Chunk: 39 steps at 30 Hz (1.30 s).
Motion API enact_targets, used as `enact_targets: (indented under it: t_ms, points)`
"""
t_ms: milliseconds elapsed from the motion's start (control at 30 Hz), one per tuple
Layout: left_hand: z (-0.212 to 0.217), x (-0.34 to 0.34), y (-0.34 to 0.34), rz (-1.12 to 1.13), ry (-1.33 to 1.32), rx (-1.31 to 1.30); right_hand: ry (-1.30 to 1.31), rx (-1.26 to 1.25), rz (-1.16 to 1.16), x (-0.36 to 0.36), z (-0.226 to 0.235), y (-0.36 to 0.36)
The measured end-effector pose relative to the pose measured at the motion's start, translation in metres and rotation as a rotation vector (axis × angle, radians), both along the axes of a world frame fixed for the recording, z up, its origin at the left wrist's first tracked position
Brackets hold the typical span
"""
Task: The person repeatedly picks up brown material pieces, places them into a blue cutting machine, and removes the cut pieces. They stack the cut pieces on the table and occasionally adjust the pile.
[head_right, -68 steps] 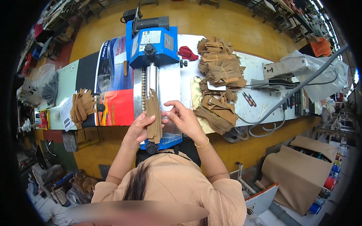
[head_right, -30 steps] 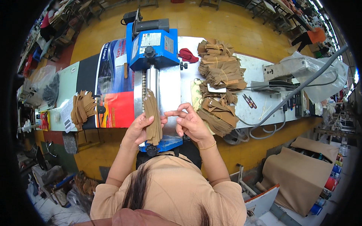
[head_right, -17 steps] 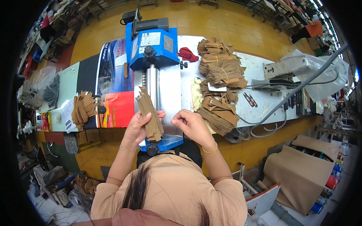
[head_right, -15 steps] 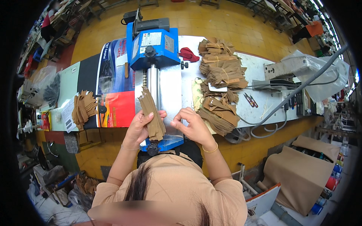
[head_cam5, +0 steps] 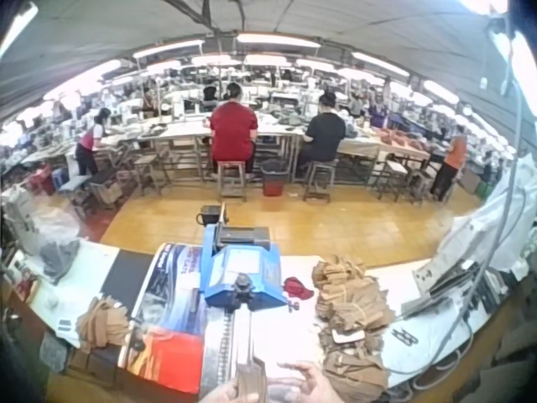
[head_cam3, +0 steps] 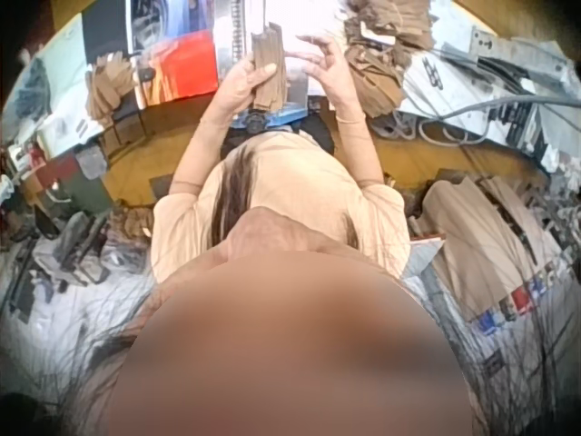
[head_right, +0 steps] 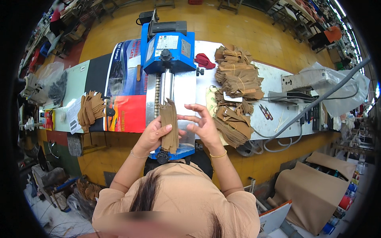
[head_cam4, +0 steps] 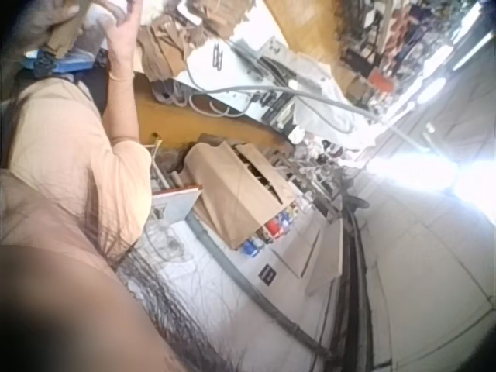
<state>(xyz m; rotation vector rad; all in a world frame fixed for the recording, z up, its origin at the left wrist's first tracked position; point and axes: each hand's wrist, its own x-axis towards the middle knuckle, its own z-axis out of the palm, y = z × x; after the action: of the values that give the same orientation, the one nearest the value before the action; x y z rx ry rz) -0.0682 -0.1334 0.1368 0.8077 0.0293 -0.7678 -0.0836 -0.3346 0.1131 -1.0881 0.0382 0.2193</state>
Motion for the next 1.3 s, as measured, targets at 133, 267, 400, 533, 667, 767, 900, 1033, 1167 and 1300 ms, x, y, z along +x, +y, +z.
enact_targets:
  t_ms: [133, 267, 400, 533, 667, 767, 900, 1033, 1167, 1300]
  points:
    - [0.001, 0.001, -0.005, -0.015, -0.027, 0.023, -0.043, 0.022, 0.069, -0.001, 0.0, 0.016]
    - [0.007, 0.012, 0.018, -0.339, 0.028, 0.123, -0.167, 0.005, 0.165, 0.013, 0.009, 0.015]
    - [0.016, 0.021, 0.029, -0.598, 0.003, 0.293, -0.237, -0.192, 0.34, 0.027, 0.031, 0.012]
    - [0.011, 0.027, 0.034, -0.707, 0.03, 0.387, -0.581, -0.686, 0.449, 0.041, 0.053, 0.016]
    - [-0.007, 0.031, 0.039, -0.487, 0.109, 0.331, -0.781, -1.019, 0.518, 0.035, 0.067, 0.022]
    - [-0.014, 0.023, 0.047, -0.323, 0.232, 0.29, -0.785, -1.092, 0.506, 0.029, 0.067, 0.024]
    - [-0.022, 0.019, 0.055, -0.2, 0.261, -0.03, -0.753, -0.934, 0.402, 0.028, 0.057, 0.016]
    - [-0.03, 0.012, 0.073, -0.08, 0.297, -0.034, -0.598, -0.683, 0.292, 0.028, 0.043, 0.009]
    - [-0.044, 0.011, 0.101, 0.154, 0.149, 0.076, -0.436, -0.734, 0.16, 0.02, 0.027, 0.0]
    - [-0.068, 0.022, 0.146, 0.249, 0.08, 0.262, -0.261, -0.709, 0.021, 0.007, -0.002, -0.007]
